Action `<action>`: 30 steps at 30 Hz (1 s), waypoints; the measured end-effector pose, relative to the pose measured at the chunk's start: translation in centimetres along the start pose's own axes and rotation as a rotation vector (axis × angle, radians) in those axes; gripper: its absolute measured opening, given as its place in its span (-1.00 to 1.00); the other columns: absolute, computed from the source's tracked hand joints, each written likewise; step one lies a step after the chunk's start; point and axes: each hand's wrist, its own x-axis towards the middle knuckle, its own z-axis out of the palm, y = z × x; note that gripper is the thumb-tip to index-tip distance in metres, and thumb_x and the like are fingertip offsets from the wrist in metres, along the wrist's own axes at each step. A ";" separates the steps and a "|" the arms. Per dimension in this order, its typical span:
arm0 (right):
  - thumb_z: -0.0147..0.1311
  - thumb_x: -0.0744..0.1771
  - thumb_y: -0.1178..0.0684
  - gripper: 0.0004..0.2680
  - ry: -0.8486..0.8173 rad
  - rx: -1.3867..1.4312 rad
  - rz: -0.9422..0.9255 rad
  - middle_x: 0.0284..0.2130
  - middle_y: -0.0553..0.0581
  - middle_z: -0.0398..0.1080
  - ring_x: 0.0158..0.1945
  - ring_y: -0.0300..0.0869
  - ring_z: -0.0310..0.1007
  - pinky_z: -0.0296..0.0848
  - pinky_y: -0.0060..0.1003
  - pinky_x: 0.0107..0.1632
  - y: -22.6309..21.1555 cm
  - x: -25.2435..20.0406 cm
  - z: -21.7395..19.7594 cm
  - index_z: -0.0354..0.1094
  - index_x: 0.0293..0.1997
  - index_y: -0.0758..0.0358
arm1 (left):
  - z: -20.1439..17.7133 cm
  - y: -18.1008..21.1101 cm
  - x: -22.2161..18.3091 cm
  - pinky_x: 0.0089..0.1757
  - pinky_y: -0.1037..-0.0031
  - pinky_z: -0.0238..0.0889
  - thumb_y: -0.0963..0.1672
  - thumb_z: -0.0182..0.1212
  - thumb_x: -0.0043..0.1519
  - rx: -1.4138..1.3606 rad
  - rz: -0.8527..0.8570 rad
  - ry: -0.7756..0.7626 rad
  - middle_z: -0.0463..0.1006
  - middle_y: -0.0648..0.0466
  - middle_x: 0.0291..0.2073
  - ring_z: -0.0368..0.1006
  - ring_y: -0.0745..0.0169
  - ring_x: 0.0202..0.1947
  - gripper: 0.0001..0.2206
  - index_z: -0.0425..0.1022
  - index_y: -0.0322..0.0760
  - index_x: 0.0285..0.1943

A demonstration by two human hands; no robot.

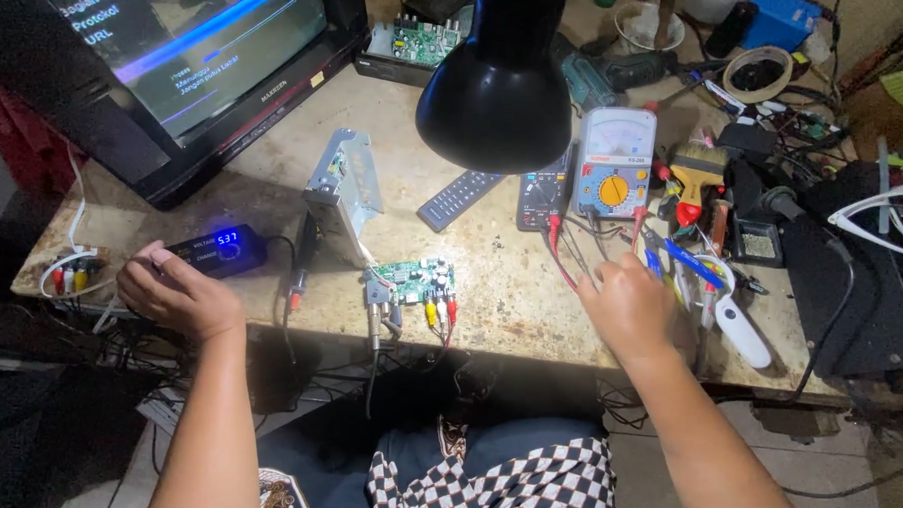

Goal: Testing and diagnosing an electronic circuit board using a TV monitor, remote control, and a digital display module.

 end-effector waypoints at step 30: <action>0.10 0.33 -0.15 -0.88 0.253 -0.012 -0.309 -0.44 -0.03 0.41 -0.22 -0.07 0.57 0.58 -0.13 -0.17 -2.8 2.3 5.1 0.52 -0.28 -0.09 | -2.1 3.1 1.7 0.00 0.04 0.20 -0.12 -0.09 0.53 -0.107 -0.021 -0.053 0.36 -0.21 -0.24 0.36 -0.42 -0.16 -0.76 0.43 -0.39 -0.04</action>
